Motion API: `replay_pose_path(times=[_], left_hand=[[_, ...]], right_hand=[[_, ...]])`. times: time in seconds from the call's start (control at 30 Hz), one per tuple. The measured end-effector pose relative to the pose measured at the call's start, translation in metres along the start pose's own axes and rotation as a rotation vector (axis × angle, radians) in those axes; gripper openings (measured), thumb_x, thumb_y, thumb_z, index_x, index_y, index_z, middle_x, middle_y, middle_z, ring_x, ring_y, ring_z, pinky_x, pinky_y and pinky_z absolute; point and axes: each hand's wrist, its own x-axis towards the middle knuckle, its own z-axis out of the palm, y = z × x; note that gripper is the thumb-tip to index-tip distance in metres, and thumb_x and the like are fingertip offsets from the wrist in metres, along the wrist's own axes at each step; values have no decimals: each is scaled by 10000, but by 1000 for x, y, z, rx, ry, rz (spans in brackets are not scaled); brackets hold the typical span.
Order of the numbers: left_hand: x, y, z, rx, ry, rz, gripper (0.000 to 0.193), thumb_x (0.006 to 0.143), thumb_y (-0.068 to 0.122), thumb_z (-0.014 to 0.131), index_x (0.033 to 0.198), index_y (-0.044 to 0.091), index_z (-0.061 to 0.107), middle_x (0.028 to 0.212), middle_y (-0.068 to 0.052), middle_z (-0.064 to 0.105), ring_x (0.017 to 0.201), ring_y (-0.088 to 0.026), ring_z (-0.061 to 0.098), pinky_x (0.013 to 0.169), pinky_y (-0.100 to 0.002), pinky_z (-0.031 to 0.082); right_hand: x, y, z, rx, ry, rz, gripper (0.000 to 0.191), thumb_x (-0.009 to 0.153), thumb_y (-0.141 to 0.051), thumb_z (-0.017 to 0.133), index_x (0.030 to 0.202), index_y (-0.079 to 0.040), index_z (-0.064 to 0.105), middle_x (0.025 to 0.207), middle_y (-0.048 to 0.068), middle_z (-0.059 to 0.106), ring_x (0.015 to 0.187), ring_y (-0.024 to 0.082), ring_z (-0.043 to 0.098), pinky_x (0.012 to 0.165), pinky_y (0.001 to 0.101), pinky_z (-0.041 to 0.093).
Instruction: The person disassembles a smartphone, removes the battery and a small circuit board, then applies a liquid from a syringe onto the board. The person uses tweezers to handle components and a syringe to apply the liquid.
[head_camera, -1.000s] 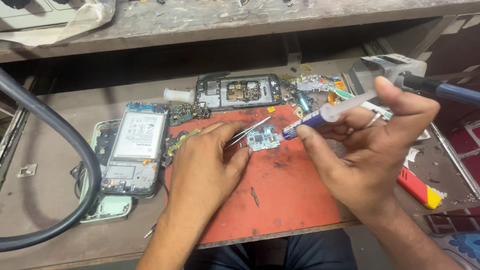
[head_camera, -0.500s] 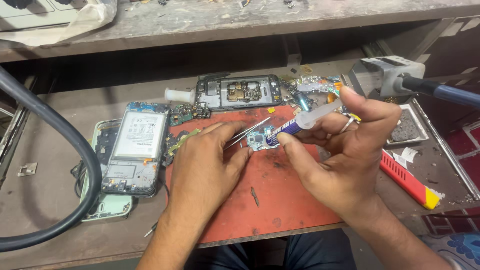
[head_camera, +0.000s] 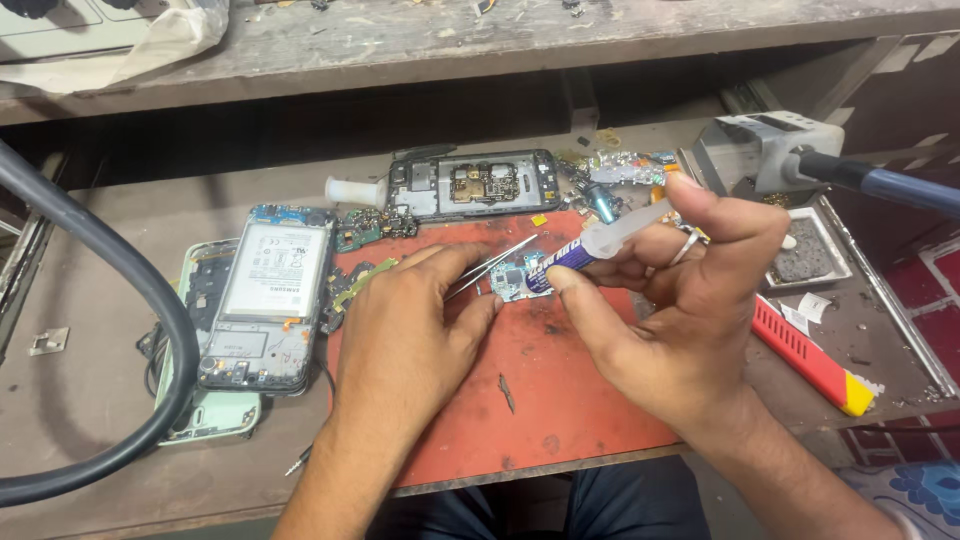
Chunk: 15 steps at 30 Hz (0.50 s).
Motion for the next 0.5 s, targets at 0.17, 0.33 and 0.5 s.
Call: replay_pose_path(times=[0.17, 0.33, 0.5], left_hand=[[0, 1, -2, -10, -25, -38, 379, 753, 188, 802, 1124, 122, 764, 927, -112, 772, 778, -296, 728, 739, -418, 548], [1, 1, -2, -7, -20, -25, 390, 749, 185, 805, 1132, 125, 767, 929, -118, 769, 798, -306, 723, 736, -420, 549], [0, 2, -2, -11, -15, -42, 390, 744, 174, 796, 1128, 114, 760, 956, -108, 773, 790, -301, 723, 737, -422, 549]], right_hand=[[-1, -1, 2, 14, 32, 29, 764, 914, 164, 721, 1379, -129, 190, 1117, 159, 600, 987, 162, 711, 874, 298, 673], [1, -2, 0, 14, 27, 17, 750, 962, 161, 729, 1390, -132, 188, 1119, 153, 622, 982, 147, 726, 856, 275, 682], [3, -5, -2, -19, 60, 65, 748, 894, 154, 724, 1347, -122, 197, 1116, 166, 595, 966, 155, 712, 821, 295, 685]])
